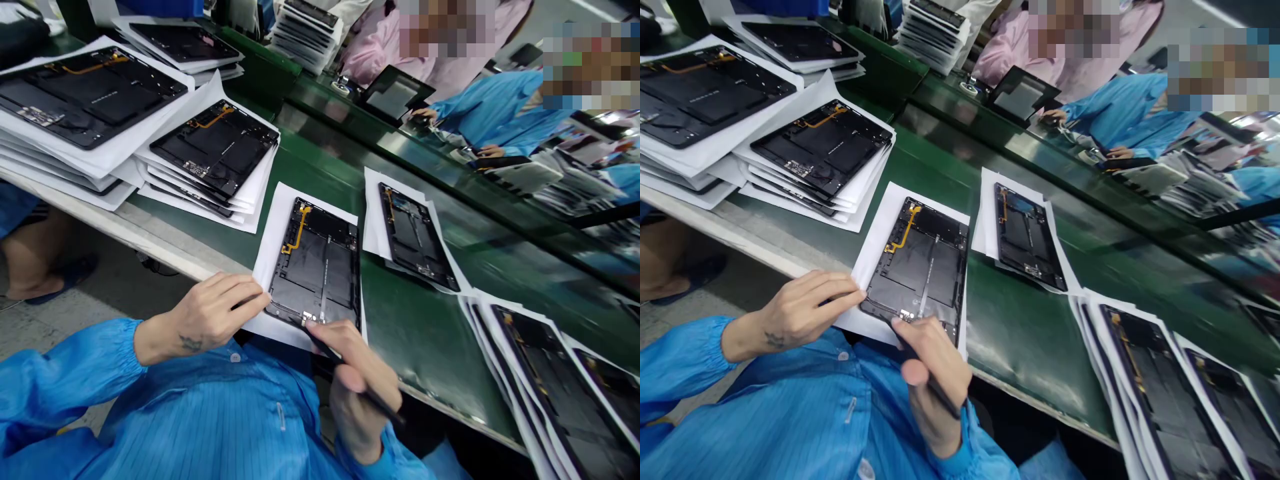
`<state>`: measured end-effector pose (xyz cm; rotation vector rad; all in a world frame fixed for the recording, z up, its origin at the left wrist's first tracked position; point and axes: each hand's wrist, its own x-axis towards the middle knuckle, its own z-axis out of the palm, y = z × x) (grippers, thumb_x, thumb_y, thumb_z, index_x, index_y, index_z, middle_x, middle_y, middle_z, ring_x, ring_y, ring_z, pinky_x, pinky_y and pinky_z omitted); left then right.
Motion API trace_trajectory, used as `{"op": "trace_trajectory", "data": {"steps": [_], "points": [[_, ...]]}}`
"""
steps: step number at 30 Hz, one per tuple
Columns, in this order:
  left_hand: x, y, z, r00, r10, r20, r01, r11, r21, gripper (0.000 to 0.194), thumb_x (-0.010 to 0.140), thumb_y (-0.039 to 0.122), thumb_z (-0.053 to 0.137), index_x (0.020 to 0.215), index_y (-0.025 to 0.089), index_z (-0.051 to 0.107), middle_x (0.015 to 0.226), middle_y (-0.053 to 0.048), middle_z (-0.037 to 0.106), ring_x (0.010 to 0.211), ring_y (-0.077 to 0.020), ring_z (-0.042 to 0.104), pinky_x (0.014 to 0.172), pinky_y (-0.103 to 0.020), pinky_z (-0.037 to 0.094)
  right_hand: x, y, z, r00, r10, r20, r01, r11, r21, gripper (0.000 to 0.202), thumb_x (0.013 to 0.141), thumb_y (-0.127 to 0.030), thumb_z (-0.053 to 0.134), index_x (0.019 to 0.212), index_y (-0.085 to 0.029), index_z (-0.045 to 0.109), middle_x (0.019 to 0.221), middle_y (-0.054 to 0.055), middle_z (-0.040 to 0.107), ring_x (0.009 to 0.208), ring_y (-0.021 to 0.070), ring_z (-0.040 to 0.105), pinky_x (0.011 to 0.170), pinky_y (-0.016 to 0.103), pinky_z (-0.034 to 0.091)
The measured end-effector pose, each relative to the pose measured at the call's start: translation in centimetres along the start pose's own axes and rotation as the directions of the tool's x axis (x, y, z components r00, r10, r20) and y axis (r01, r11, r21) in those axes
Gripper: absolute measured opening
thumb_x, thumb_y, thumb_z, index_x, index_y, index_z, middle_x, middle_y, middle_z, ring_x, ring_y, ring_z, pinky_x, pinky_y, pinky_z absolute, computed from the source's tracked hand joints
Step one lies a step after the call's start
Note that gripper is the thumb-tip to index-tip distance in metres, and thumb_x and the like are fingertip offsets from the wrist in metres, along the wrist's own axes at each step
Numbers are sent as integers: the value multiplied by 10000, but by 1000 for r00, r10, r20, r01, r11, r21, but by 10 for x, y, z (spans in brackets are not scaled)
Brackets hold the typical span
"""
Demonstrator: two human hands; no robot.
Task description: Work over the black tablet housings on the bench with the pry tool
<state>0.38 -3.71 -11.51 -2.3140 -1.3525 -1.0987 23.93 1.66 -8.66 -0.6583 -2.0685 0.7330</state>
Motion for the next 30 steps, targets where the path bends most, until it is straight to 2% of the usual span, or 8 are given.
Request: {"op": "trace_trajectory", "data": {"steps": [1,2,4,9,14,21,25,30], "points": [[1,0,0,1000,3,13,-3,1000,5,211,980,77,506,1139,84,645,1032,-113,737,988,-227,695,815,-333,567,-4,2,2,999,-50,19,51,998,-37,262,1018,-342,558,1153,-188,723,842,66,691,783,205,651,673,365,526],[1,1,0,1000,8,25,-9,1000,11,213,980,79,508,1141,82,648,1031,-114,735,987,-230,694,809,-335,564,-6,4,5,995,-94,38,97,991,-87,232,983,-224,612,1194,-191,702,861,62,699,806,206,660,698,367,539],[2,0,0,999,24,49,-25,999,30,225,981,77,501,1143,81,656,1031,-116,732,986,-236,690,798,-341,561,-9,4,12,986,-157,54,165,968,-191,333,914,-66,646,1221,-191,685,870,59,707,816,202,665,726,370,554],[2,-1,1,995,57,83,-65,994,91,263,987,71,451,1132,95,670,1028,-120,731,998,-242,682,795,-350,555,-10,5,22,967,-253,41,253,915,-313,388,885,-19,657,1246,-161,664,823,61,702,771,198,656,717,378,563],[0,-1,1,988,98,115,-114,984,136,312,1016,99,400,1171,85,670,1116,-135,737,1024,-238,686,814,-356,552,-16,13,20,963,-268,-17,246,905,-347,388,883,9,636,1235,-150,668,826,60,682,764,188,636,725,373,550],[0,-3,5,989,112,93,-115,993,23,259,996,70,449,1132,53,669,1241,-172,702,1151,-260,674,941,-387,565,-25,17,12,975,-207,-82,162,913,-375,375,856,42,634,1161,-164,704,835,43,676,748,177,631,729,358,540],[4,1,6,990,94,107,-95,995,9,284,1007,85,429,1158,50,666,1213,-171,711,1132,-261,683,959,-397,571,-19,11,5,990,-116,-78,97,971,-221,443,836,49,652,1193,-209,698,929,48,712,830,206,673,746,365,548],[3,16,9,990,37,137,-53,992,112,299,1002,123,466,1227,71,654,1229,-201,691,1139,-309,682,965,-467,572,16,4,6,996,93,12,-92,995,-23,201,934,-100,619,1022,-239,735,895,35,731,811,186,680,715,325,563]]}}
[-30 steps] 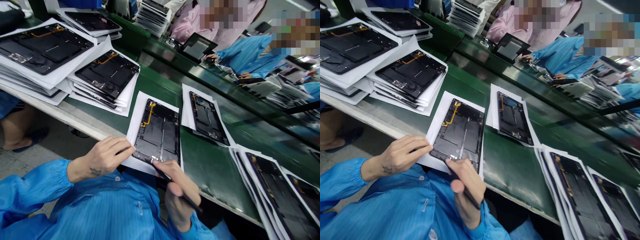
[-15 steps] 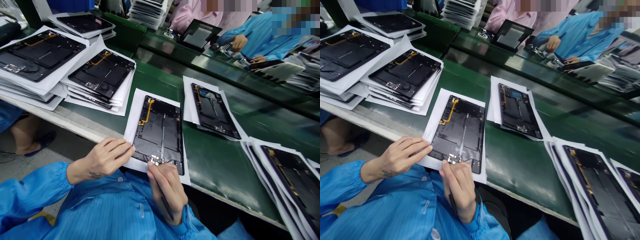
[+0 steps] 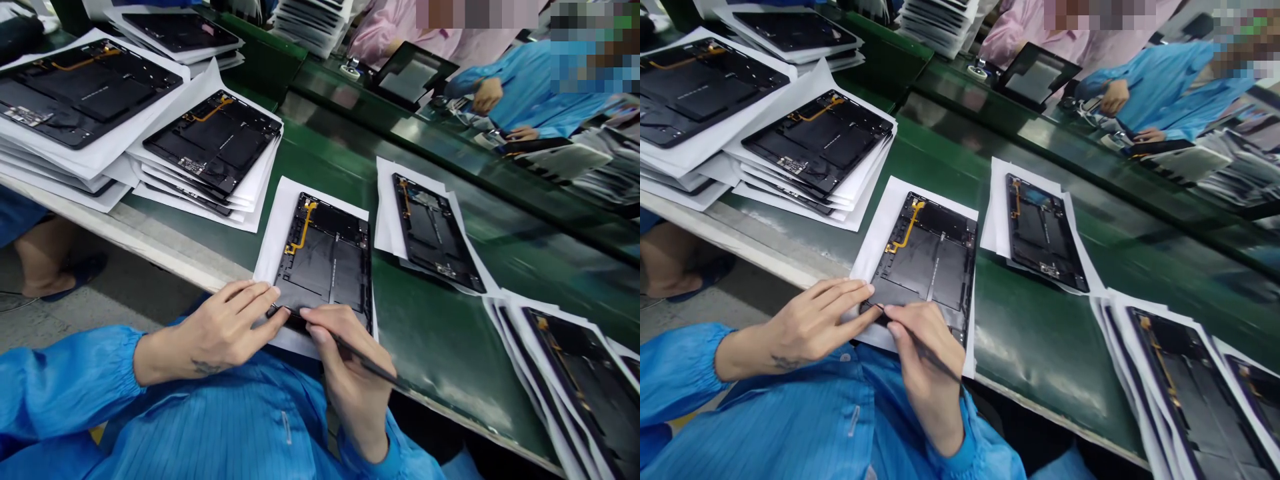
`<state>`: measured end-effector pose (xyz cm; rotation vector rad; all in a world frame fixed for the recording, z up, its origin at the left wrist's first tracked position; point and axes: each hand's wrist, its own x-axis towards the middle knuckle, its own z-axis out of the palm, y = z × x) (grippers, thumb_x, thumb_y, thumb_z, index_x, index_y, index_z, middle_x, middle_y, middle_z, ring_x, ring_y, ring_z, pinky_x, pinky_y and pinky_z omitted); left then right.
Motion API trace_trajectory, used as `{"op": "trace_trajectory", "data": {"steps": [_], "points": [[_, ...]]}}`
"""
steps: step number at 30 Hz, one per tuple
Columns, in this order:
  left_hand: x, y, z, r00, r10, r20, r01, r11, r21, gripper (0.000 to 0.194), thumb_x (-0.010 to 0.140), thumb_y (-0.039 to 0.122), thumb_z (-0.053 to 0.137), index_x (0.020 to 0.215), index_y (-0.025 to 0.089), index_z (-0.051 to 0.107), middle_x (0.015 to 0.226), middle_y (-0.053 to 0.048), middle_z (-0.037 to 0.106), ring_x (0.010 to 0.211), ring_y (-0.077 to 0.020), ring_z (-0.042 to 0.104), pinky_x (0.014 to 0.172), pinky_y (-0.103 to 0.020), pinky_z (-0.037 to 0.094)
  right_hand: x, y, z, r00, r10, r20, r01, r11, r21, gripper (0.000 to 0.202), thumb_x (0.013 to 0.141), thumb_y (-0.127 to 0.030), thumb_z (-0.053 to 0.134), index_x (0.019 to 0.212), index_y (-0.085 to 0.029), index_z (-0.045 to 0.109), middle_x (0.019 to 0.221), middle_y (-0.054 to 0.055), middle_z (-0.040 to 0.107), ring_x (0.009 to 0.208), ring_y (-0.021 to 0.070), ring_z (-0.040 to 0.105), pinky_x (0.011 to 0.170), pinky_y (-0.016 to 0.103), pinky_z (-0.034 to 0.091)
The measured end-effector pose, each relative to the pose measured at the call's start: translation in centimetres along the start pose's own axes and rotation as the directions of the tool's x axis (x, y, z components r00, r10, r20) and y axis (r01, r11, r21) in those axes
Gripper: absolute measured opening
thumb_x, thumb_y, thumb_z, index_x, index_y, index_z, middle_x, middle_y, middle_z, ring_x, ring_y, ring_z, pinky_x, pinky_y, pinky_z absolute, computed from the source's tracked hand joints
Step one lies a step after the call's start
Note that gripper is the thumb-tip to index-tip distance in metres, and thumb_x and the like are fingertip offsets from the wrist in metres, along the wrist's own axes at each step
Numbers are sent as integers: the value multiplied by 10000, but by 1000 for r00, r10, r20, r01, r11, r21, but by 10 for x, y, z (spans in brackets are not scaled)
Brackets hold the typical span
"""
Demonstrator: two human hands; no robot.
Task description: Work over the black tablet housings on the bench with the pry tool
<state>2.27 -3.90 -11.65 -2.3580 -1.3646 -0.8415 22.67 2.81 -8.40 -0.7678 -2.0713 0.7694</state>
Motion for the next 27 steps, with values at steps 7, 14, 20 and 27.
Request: {"op": "trace_trajectory", "data": {"steps": [7,14,20,27], "points": [[-4,-4,-2,998,-27,-60,21,994,-105,300,1004,96,420,1184,54,657,1228,-189,705,1200,-272,665,1020,-422,578,3,4,-1,999,-42,6,42,998,42,193,937,-80,584,990,-212,715,855,48,712,814,192,684,717,339,584],[-4,-14,-3,998,-26,-59,18,990,-141,325,993,50,395,1164,77,670,1237,-143,719,1189,-238,678,976,-367,594,-25,24,-4,915,-382,131,403,890,-216,369,888,-25,628,1232,-152,673,879,69,719,903,227,712,920,482,627],[-5,-10,1,999,8,-38,-12,996,-93,319,1008,80,397,1161,72,677,1241,-151,717,1178,-245,682,987,-385,582,-34,30,-2,950,-311,-8,301,925,-231,452,861,24,620,1257,-185,677,940,80,715,927,243,715,862,473,649],[-5,-7,1,999,-8,-32,5,997,-81,374,1020,110,346,1211,49,661,1247,-168,708,1182,-266,674,981,-407,577,-36,29,-6,954,-295,-49,281,941,-186,370,894,-34,621,1208,-208,708,928,56,731,882,229,727,888,490,648]]}}
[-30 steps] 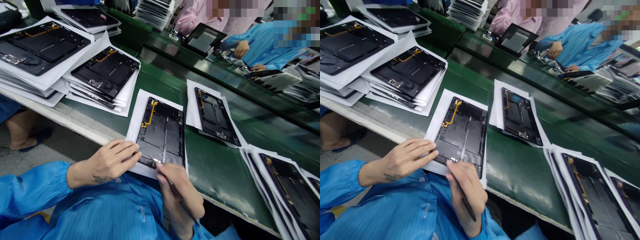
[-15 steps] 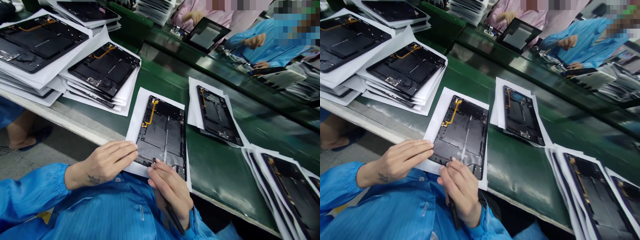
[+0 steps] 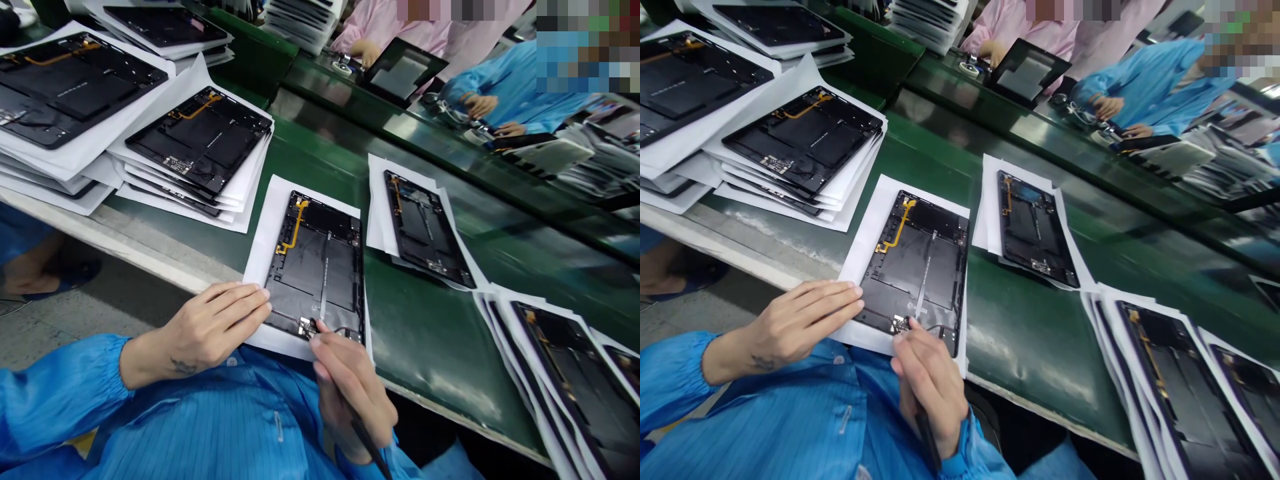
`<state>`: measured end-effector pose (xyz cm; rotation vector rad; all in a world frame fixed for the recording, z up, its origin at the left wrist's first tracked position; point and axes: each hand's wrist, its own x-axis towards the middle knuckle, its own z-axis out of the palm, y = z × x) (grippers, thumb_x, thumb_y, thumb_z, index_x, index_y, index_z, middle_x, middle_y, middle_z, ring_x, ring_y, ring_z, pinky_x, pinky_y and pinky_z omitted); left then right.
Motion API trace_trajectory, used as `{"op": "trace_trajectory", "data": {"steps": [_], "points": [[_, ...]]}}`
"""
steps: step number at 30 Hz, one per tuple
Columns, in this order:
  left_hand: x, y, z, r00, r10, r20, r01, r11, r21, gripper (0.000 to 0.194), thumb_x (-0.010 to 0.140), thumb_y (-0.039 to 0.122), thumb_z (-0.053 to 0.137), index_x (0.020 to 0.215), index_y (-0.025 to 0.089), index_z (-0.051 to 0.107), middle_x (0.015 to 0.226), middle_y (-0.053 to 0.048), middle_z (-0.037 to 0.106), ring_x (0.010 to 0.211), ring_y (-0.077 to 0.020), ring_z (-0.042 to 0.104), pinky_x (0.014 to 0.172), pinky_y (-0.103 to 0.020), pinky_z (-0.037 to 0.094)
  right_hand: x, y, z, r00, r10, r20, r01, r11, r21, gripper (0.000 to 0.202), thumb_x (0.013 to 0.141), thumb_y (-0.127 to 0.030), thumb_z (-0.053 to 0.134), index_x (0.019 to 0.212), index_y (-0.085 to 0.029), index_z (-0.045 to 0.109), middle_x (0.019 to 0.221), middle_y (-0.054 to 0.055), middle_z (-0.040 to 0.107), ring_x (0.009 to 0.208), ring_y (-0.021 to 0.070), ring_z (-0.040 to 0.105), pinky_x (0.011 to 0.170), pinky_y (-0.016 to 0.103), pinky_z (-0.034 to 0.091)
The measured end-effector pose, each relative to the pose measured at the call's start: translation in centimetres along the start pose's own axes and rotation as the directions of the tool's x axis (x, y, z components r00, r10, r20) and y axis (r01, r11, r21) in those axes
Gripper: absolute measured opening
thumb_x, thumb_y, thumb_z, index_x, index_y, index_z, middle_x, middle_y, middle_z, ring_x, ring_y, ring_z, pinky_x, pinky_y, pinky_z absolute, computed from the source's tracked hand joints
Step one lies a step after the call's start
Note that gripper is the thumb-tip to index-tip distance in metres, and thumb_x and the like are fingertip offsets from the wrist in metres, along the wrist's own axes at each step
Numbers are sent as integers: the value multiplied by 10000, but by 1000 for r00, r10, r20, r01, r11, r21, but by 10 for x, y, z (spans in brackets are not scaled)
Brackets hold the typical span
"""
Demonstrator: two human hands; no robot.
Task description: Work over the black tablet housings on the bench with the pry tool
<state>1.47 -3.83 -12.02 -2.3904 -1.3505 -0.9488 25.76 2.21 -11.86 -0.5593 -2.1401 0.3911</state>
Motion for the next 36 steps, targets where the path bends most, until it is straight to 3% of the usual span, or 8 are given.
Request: {"op": "trace_trajectory", "data": {"steps": [5,9,12,16,18,27,33,36], "points": [[2,0,-1,1000,-2,-6,3,999,34,367,1023,107,350,1198,84,672,1227,-142,722,1164,-238,680,980,-374,570,-4,-2,4,999,-13,43,15,999,-39,410,898,-38,630,1266,-210,681,934,54,736,883,225,727,923,507,633],[6,4,-2,1000,2,-2,-2,997,83,322,1013,99,399,1161,92,686,1197,-147,727,1118,-249,694,944,-377,571,-4,-5,5,1000,7,-16,-8,999,-51,411,872,-5,624,1229,-197,692,938,67,735,904,245,730,870,485,648],[10,12,-2,1000,-14,14,13,993,115,299,1006,102,429,1171,89,678,1182,-178,716,1101,-281,695,935,-424,571,6,-8,3,994,92,-51,-90,995,48,321,892,-45,615,1154,-204,711,948,62,738,918,252,733,839,463,647],[13,20,-2,997,-40,72,28,987,160,312,1004,122,456,1250,89,645,1196,-201,696,1101,-309,689,937,-467,564,37,-14,7,958,275,80,-286,935,208,194,940,-93,595,1009,-219,726,928,44,738,905,210,719,809,368,616],[14,21,-3,996,-40,79,25,983,180,311,996,116,466,1249,87,646,1202,-202,694,1091,-312,691,930,-463,563,51,-16,10,942,293,162,-324,920,223,175,954,-105,592,957,-220,723,898,36,736,866,186,709,761,317,594],[12,20,-3,997,-38,67,27,986,165,276,994,132,486,1205,75,655,1198,-215,696,1091,-312,695,928,-467,572,61,-14,11,949,189,252,-245,946,214,156,954,-82,593,971,-202,690,884,27,721,862,170,687,788,308,560],[5,3,-3,998,63,-6,-63,998,-23,304,1018,109,401,1158,49,664,1221,-163,715,1191,-277,664,1047,-437,560,67,-13,10,947,129,294,-190,963,189,154,946,-71,589,966,-188,688,852,29,713,830,171,681,761,309,552],[5,0,-3,997,75,-18,-76,997,-22,279,1007,95,433,1120,22,677,1194,-176,725,1159,-289,686,1022,-439,579,60,-11,1,949,148,280,-200,965,168,164,946,-74,591,983,-198,691,878,28,728,854,175,699,800,314,564]]}}
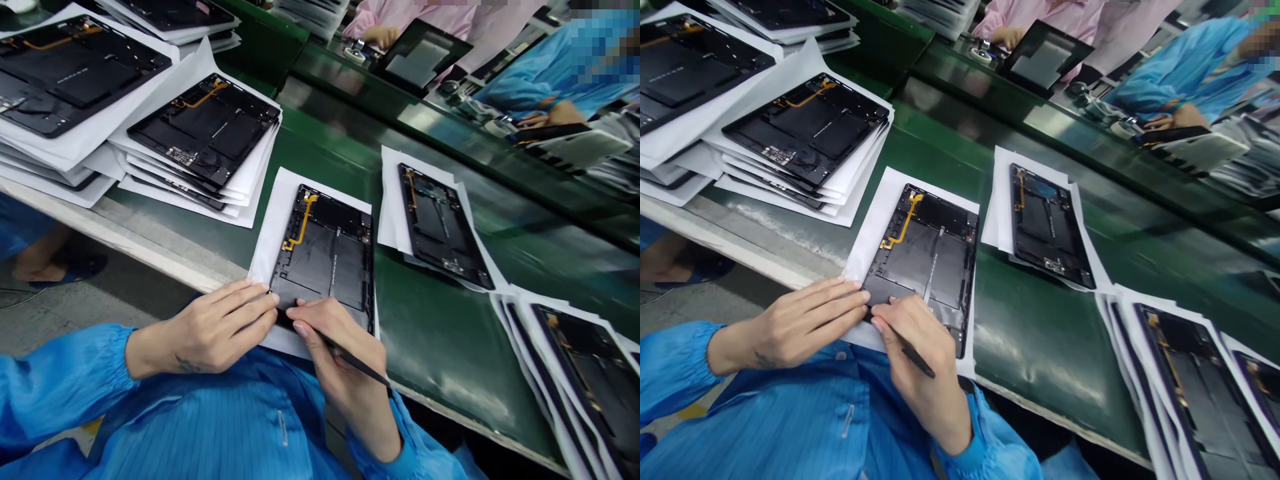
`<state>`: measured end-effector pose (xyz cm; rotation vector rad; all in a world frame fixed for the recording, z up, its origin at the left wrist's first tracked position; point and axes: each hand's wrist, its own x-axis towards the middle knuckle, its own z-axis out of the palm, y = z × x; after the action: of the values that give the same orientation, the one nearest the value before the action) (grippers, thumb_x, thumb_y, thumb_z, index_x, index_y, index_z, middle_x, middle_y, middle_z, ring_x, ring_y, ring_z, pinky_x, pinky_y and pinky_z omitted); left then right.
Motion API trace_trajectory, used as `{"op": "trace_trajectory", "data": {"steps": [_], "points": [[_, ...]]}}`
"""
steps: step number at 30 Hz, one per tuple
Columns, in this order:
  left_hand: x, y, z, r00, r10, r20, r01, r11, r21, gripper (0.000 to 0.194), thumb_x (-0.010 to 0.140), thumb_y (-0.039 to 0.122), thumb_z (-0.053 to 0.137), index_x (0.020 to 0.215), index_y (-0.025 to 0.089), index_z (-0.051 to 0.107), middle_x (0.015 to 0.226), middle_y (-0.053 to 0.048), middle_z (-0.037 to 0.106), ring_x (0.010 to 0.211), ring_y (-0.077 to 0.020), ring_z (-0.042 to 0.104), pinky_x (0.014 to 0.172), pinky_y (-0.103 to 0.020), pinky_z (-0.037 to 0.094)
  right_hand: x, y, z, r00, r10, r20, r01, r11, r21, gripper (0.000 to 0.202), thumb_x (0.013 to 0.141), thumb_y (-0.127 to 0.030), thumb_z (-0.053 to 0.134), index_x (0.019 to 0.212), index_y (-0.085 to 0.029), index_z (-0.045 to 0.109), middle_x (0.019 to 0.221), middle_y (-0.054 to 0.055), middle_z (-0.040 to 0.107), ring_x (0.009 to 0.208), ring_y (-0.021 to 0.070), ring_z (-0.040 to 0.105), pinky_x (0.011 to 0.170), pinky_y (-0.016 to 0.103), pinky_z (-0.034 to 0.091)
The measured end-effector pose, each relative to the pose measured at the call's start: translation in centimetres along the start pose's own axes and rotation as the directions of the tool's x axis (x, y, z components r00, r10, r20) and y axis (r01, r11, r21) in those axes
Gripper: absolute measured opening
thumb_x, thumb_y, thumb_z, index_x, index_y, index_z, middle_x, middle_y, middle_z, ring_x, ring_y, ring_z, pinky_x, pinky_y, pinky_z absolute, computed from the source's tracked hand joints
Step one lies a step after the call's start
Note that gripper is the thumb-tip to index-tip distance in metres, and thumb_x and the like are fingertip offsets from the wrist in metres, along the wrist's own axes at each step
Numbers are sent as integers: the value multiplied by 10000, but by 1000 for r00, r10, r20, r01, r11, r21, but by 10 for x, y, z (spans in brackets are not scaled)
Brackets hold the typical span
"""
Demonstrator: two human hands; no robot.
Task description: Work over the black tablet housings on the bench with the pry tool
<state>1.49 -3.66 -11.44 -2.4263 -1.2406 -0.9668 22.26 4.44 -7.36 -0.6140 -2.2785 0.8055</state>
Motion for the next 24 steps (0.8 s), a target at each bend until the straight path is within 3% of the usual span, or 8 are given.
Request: {"op": "trace_trajectory", "data": {"steps": [5,11,15,24], "points": [[6,4,-3,1000,-24,7,23,999,35,271,1005,95,434,1065,63,697,1145,-133,751,1120,-264,704,993,-404,586,-25,2,-18,987,145,-65,-148,988,-50,193,940,-50,593,984,-208,694,924,20,726,901,151,707,829,252,553],[21,8,-3,1000,-19,-1,19,990,141,272,994,88,448,1028,97,717,1036,-89,771,997,-228,716,861,-352,538,-32,-2,-17,990,108,-93,-118,987,-110,196,952,-45,573,1011,-202,674,935,26,708,918,149,692,855,258,541],[29,11,6,1000,-10,15,9,994,110,263,1007,128,459,1098,98,704,985,-84,757,968,-228,696,843,-358,494,-35,-2,-12,995,47,-87,-61,985,-159,231,948,-13,555,1067,-187,651,963,45,695,958,163,659,896,297,529],[31,19,7,991,29,134,-55,979,195,234,997,194,549,1161,73,663,974,-106,712,993,-246,662,850,-372,490,-39,-5,-6,975,-187,118,218,907,-361,208,918,-21,603,1120,-62,631,867,92,668,887,200,631,1012,410,535]]}}
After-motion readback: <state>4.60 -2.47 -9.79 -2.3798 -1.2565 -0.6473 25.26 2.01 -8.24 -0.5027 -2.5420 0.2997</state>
